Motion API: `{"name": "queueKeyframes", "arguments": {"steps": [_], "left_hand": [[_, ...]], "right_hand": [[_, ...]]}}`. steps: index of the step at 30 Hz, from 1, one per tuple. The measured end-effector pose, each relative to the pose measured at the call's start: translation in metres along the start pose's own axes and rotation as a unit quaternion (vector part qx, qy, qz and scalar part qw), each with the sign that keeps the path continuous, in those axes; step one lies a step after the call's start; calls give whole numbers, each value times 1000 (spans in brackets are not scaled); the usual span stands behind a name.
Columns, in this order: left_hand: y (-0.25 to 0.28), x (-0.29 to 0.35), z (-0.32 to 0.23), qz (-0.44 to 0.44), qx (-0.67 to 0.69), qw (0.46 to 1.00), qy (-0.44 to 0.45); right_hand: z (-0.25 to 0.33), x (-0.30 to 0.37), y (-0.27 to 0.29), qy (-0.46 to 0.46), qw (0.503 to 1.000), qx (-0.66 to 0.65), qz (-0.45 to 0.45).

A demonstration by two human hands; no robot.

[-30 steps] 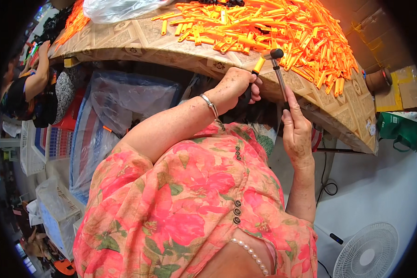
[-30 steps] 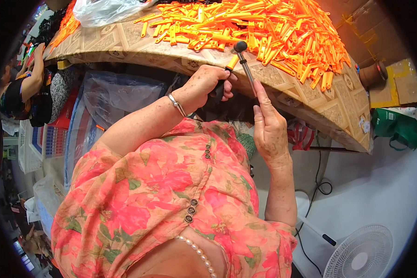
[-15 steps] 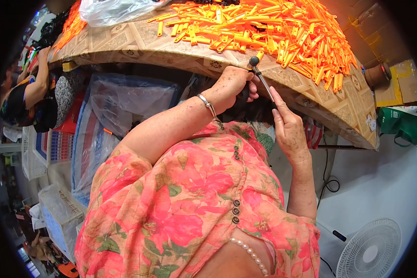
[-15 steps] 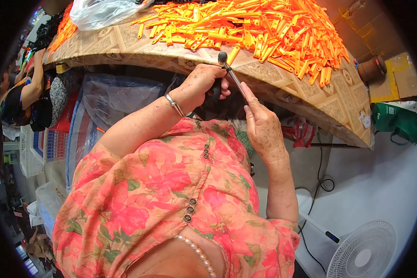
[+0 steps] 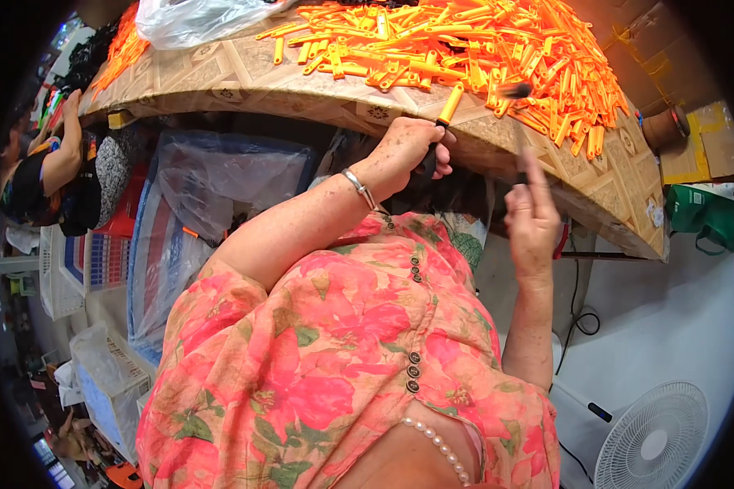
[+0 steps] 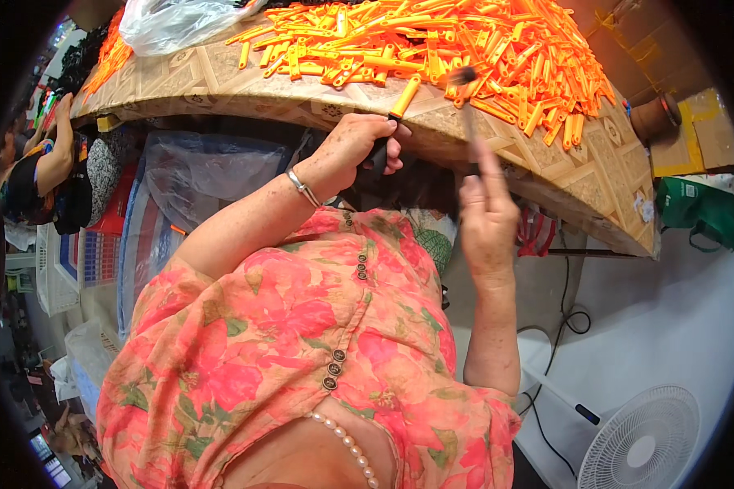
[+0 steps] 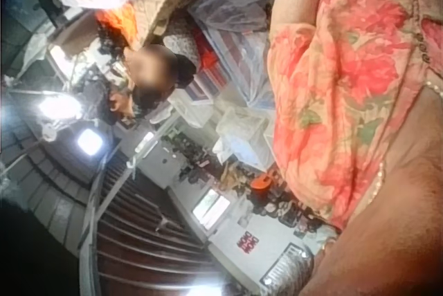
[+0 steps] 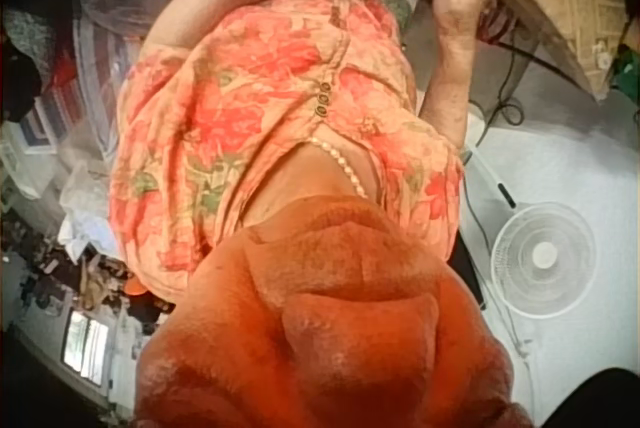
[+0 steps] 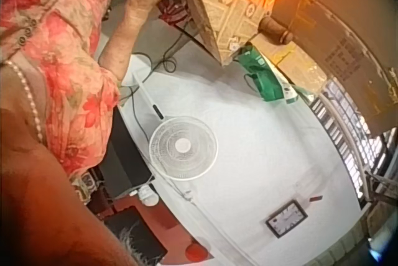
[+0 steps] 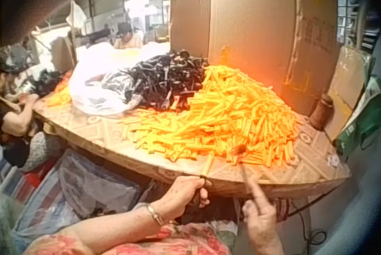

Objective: The person repeatedly picks up orange plastic tubes and black plastic holders from a table. They insert the orange tube into the black holder and use a hammer to tap the assembly, securing the parts together. The finished assemblies are placed back on the table among a large pile of similar items.

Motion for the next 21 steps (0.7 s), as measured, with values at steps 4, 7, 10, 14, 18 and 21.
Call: {"name": "queueKeyframes", "arguments": {"steps": [4, 7, 10, 14, 18, 21], "left_hand": [[-3, 11, -7, 34, -25, 996, -74], [-15, 24, -28, 59, -73, 981, -170], [-27, 38, -49, 51, -178, 945, -271], [-49, 89, -78, -67, -372, 807, -454], [-60, 117, -85, -143, -435, 661, -595], [-69, 115, -81, -145, -509, 641, -556]], "right_hand": [[-22, -12, 85, 13, 979, -7, -202], [-71, -25, 171, 38, 946, 226, -229], [-114, -42, 211, -26, 919, 333, -208], [-98, -60, 190, 6, 854, 511, -98], [3, -53, 82, 165, 913, 368, -61], [19, -32, 17, 91, 980, -175, 7]]}}
Point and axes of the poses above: each hand's wrist, its own x-axis away from the middle knuckle, its own y-axis out of the back of the hand, z = x × y, the point moved 10 cm from there along -x, towards the middle knuckle, and after that the axes turned 12 degrees about y, right-handed, at the moved point
